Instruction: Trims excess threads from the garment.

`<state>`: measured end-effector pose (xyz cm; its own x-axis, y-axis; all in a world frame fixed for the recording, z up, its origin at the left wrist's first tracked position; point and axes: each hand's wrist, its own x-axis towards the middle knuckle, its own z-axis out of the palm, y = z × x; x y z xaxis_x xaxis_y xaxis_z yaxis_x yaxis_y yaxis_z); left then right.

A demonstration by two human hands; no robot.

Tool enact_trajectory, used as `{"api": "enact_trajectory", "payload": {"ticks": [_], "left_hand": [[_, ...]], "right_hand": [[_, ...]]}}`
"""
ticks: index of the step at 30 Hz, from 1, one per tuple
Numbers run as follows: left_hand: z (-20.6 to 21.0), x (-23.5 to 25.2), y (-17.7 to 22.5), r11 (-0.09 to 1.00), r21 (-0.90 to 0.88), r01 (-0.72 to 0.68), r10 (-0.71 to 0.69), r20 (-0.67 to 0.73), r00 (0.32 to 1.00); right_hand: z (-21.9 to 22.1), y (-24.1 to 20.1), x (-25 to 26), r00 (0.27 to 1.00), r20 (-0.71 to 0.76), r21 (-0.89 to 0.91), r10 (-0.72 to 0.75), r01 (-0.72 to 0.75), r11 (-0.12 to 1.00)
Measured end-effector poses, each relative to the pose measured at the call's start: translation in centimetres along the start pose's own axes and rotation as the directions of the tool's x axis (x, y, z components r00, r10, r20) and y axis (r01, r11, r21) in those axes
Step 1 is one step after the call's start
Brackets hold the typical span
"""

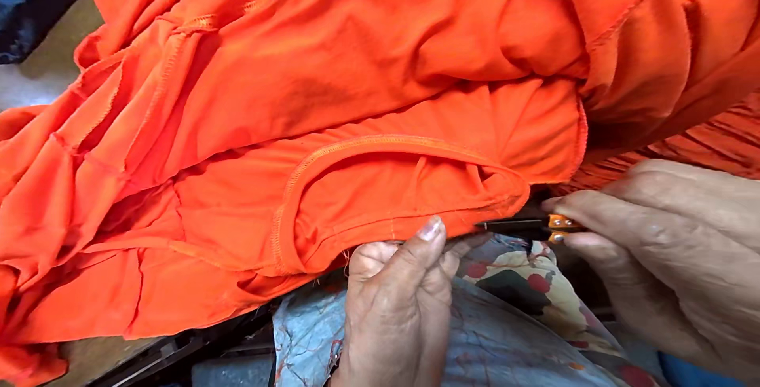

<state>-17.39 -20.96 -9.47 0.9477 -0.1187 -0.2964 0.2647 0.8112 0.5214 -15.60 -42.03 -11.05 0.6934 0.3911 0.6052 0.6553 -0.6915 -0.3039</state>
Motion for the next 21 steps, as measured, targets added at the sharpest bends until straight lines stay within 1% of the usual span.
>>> {"api": "enact_trajectory", "payload": {"ticks": [6, 9, 13, 18, 21], "left_hand": [[-0.1, -0.1, -0.1, 0.987, 0.135, -0.087, 0.083, 0.031, 0.996], [-0.2, -0.1, -0.2, 0.963, 0.228, -0.146, 0.138, 0.052, 0.989], [-0.3, -0.2, -0.3, 0.930, 0.321, -0.179, 0.174, 0.045, 0.984], [-0.4, -0.2, -0.3, 0.877, 0.420, -0.235, 0.219, 0.086, 0.972], [-0.6, -0.2, -0.4, 0.836, 0.477, -0.271, 0.247, 0.114, 0.962]], "right_hand": [[-0.7, -1.0, 0.2, 0.996, -0.002, -0.072, 0.084, -0.084, 0.994], [-0.7, -0.8, 0.5, 0.998, 0.012, -0.068, 0.067, -0.066, 0.996], [-0.5, -0.6, 0.6, 0.999, 0.039, -0.054, 0.028, -0.026, 0.998], [-0.8, -0.9, 0.9, 0.998, 0.046, -0.049, 0.048, -0.045, 0.998], [-1.2, -1.0, 1.1, 0.995, 0.073, -0.061, 0.067, -0.063, 0.996]]}}
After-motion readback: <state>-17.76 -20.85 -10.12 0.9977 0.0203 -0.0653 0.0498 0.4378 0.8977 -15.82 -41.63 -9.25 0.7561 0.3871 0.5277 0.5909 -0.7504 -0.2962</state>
